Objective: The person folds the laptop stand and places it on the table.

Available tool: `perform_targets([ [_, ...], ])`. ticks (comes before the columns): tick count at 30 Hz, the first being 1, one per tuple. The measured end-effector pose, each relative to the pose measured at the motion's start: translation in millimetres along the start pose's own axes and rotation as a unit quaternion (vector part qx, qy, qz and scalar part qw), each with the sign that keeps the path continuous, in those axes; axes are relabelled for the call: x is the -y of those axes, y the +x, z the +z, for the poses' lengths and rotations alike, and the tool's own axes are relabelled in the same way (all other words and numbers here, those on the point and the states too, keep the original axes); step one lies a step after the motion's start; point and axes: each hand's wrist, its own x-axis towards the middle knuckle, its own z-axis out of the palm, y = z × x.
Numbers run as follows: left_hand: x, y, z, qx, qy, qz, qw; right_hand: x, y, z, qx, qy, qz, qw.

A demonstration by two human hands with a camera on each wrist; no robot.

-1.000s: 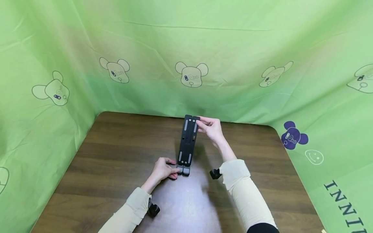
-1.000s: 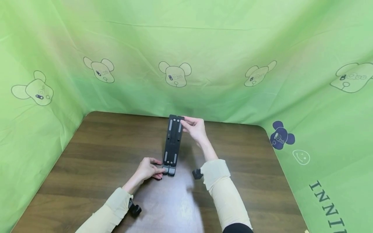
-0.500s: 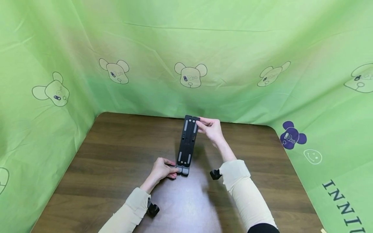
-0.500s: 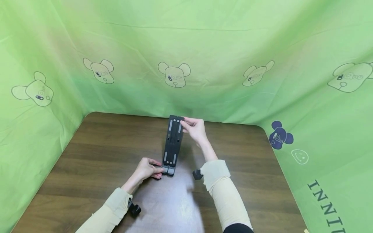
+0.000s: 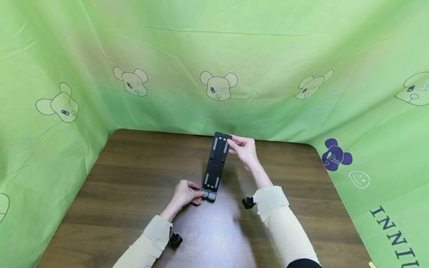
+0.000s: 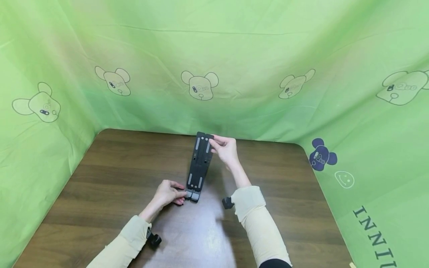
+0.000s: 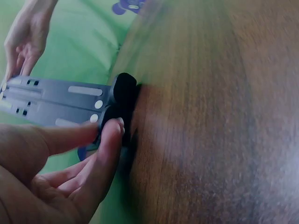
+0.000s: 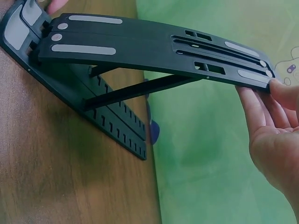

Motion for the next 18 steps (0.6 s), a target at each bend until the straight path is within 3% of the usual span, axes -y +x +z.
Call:
perform_targets([
  [2,-0.2,1.2,0.3,-0.029,0.087,0.051,0.9945,0,-0.2,0,0.0,-0.001,-0.001,1.0],
  [4,-1.2,4.1,1.4,-0.065,0.166,0.104,0.9785,0,-0.3,0,0.0,-0.002,-0.002,1.0],
  [6,-2.9,9.8,3.4,-0.091,0.204,0.15,0.963,0,-0.4,0,0.001,-0.002,-0.003,1.0],
  [7,-3.8,13.0,4.6,-0.098,0.205,0.169,0.9591,0,-0.9,0,-0.001,0.0,-0.004,1.0],
  [9,-5.4,19.9,7.3,-0.09,0.166,0.184,0.9646,0,-1.9,0,-0.001,-0.001,-0.005,1.0],
  [11,-6.4,25.8,10.0,-0.079,0.118,0.18,0.9732,1,-3.2,1,-0.001,0.0,-0.004,1.0],
  [14,-6.2,30.9,13.6,-0.075,0.062,0.152,0.9836,1,-4.4,1,-0.003,-0.001,0.0,1.0],
  [18,-6.6,33.1,15.3,-0.074,0.027,0.128,0.9886,2,-5.5,0,-0.009,0.002,-0.001,1.0],
])
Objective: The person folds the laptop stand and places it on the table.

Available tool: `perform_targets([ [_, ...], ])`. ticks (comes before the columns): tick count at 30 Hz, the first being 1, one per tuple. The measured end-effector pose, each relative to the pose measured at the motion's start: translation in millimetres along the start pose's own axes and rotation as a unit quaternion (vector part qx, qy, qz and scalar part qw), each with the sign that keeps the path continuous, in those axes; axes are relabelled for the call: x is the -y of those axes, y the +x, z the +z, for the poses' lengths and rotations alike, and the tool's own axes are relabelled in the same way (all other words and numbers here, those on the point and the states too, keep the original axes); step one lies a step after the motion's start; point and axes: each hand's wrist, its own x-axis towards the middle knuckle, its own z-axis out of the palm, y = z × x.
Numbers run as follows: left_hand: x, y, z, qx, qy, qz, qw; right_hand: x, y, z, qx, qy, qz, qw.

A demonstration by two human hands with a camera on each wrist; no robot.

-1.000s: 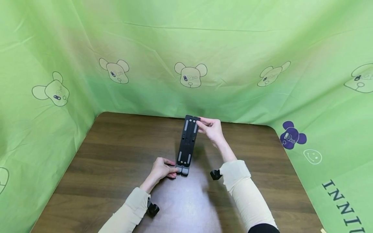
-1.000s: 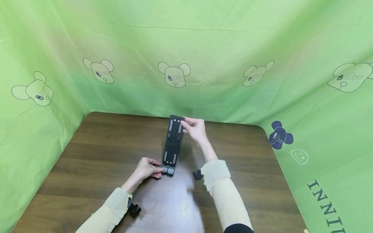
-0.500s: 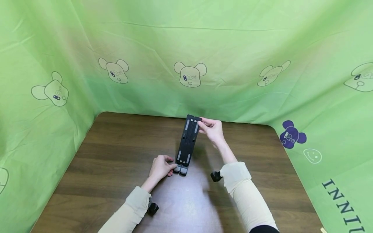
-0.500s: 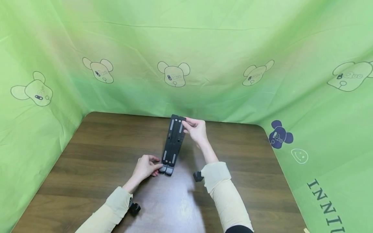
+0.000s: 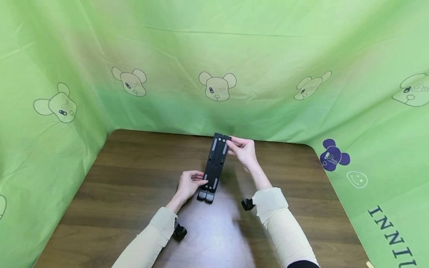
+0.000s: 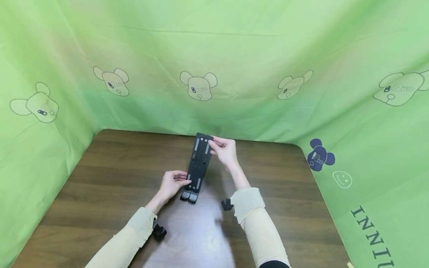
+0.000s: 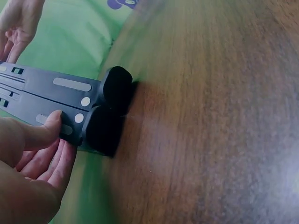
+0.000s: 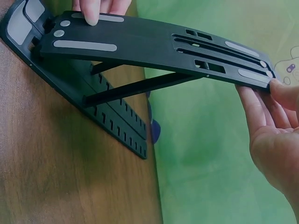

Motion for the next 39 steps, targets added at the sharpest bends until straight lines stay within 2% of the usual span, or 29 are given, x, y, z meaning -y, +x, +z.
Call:
perform_targets([
  [10,-3.0,-1.3,1.4,-0.005,-0.028,-0.012,0.9995,-1,-6.1,4,-0.031,0.003,-0.013,0.9994],
  [18,-3.8,-0.6,-0.4,-0.001,-0.031,-0.006,0.9995,0,-12.4,10,-0.066,0.011,-0.007,0.9978],
  [29,-1.4,2.6,-2.3,-0.007,-0.043,-0.002,0.999,-1,-17.7,18,-0.1,0.034,-0.021,0.9941],
  [39,-6.3,3.6,-4.5,-0.005,-0.037,-0.006,0.9993,-4,-22.7,25,-0.143,0.045,-0.028,0.9883],
])
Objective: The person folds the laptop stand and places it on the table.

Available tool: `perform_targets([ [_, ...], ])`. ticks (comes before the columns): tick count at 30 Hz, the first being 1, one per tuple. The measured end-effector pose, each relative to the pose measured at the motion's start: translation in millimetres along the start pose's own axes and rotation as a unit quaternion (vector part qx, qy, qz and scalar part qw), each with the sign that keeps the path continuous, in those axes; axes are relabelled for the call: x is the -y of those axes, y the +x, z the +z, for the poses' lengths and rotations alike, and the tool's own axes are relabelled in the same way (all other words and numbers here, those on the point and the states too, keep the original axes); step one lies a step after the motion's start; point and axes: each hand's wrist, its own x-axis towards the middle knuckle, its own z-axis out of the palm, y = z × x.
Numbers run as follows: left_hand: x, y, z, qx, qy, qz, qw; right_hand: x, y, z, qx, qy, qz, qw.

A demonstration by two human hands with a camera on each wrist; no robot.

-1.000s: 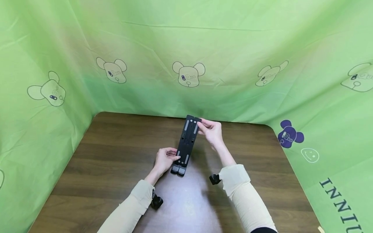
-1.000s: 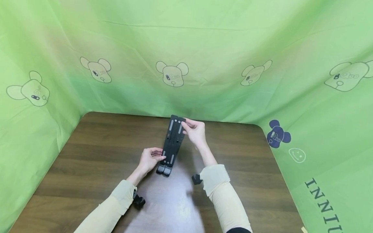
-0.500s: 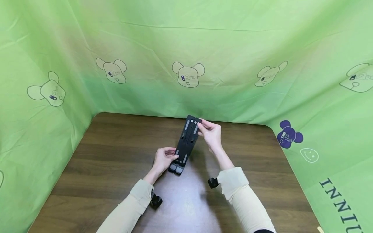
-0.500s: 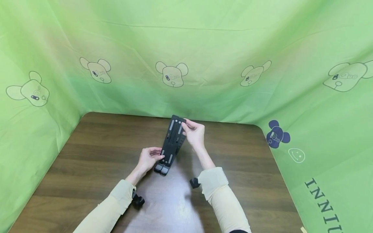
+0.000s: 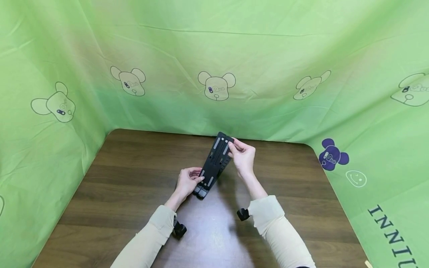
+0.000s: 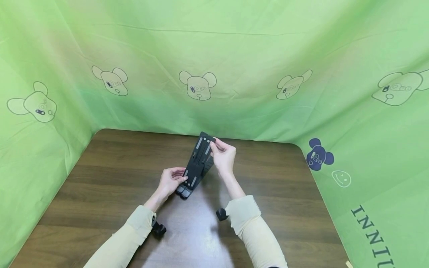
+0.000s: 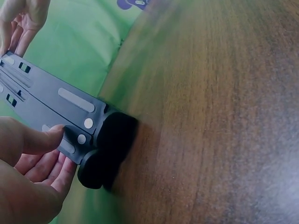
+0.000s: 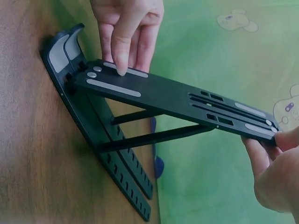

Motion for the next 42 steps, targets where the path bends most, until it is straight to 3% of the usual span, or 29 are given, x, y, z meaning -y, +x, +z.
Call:
perform_targets([
  [16,-2.8,4.7,1.0,0.003,-0.016,-0.007,0.9998,-1,-10.8,4,-0.058,0.017,-0.007,0.9981],
  [35,-3.8,12.9,-4.9,0.015,0.009,0.013,0.9998,-2,-23.3,14,-0.133,0.056,0.014,0.9894],
  [42,-5.0,19.5,-5.6,0.037,0.026,0.026,0.9987,-5,-28.7,21,-0.177,0.06,-0.009,0.9824],
])
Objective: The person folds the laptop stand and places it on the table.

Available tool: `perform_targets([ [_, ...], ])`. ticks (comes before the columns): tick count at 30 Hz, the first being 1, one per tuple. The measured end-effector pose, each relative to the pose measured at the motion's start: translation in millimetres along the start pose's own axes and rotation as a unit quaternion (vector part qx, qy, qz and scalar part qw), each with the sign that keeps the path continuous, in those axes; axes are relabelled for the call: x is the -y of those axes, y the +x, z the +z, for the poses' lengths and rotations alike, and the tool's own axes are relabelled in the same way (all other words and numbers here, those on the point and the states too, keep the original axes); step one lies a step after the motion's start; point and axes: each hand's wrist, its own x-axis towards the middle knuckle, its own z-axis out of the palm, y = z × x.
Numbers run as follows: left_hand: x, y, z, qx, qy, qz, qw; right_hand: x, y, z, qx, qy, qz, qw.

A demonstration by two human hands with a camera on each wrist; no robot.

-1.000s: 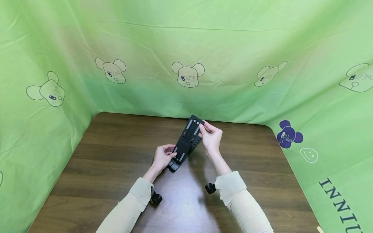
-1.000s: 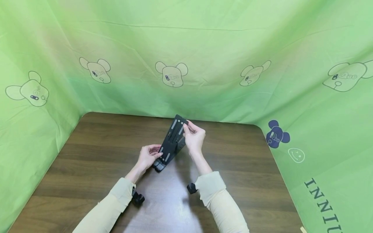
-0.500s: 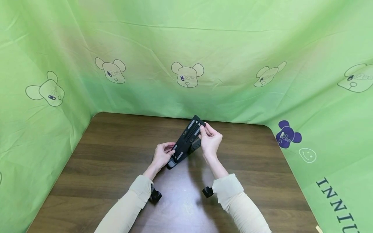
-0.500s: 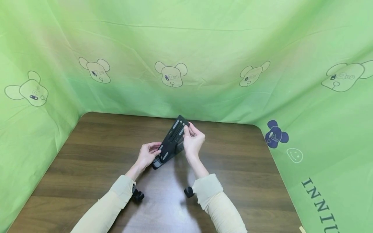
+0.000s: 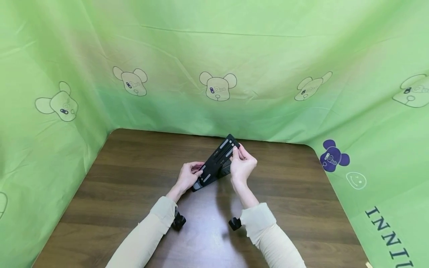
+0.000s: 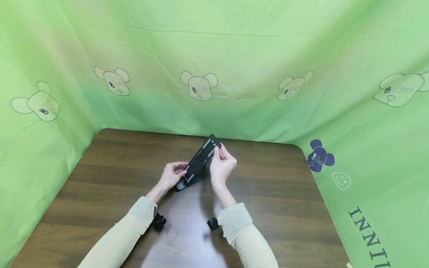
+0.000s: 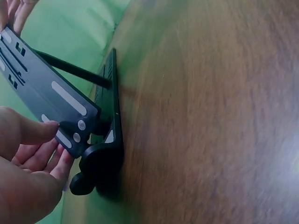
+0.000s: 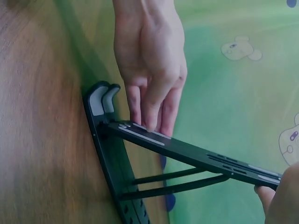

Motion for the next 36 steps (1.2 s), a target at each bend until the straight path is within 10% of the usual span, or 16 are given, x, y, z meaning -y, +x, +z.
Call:
perform_targets([
  [10,4.5,1.6,-5.0,-0.007,-0.014,-0.005,0.9999,4,-1.6,-3,0.013,0.012,0.02,0.9997],
  [13,13.2,-0.7,-11.6,-0.057,0.073,0.026,0.9954,9,4.6,-11,0.065,-0.01,0.048,0.9966],
  [19,51.7,4.2,-20.3,-0.104,0.268,0.032,0.9573,24,30.6,-32,0.22,-0.086,0.102,0.9662],
  [27,41.5,-3.7,-26.8,-0.068,0.224,-0.016,0.972,35,57.7,-45,0.377,-0.08,0.164,0.9083],
  [32,9.5,-19.5,-30.6,-0.069,0.192,-0.029,0.9785,34,60.9,-49,0.39,-0.074,0.171,0.9016],
  [36,23.6,-12.7,-28.2,-0.085,0.204,-0.018,0.9752,34,61.9,-50,0.392,-0.061,0.18,0.9],
])
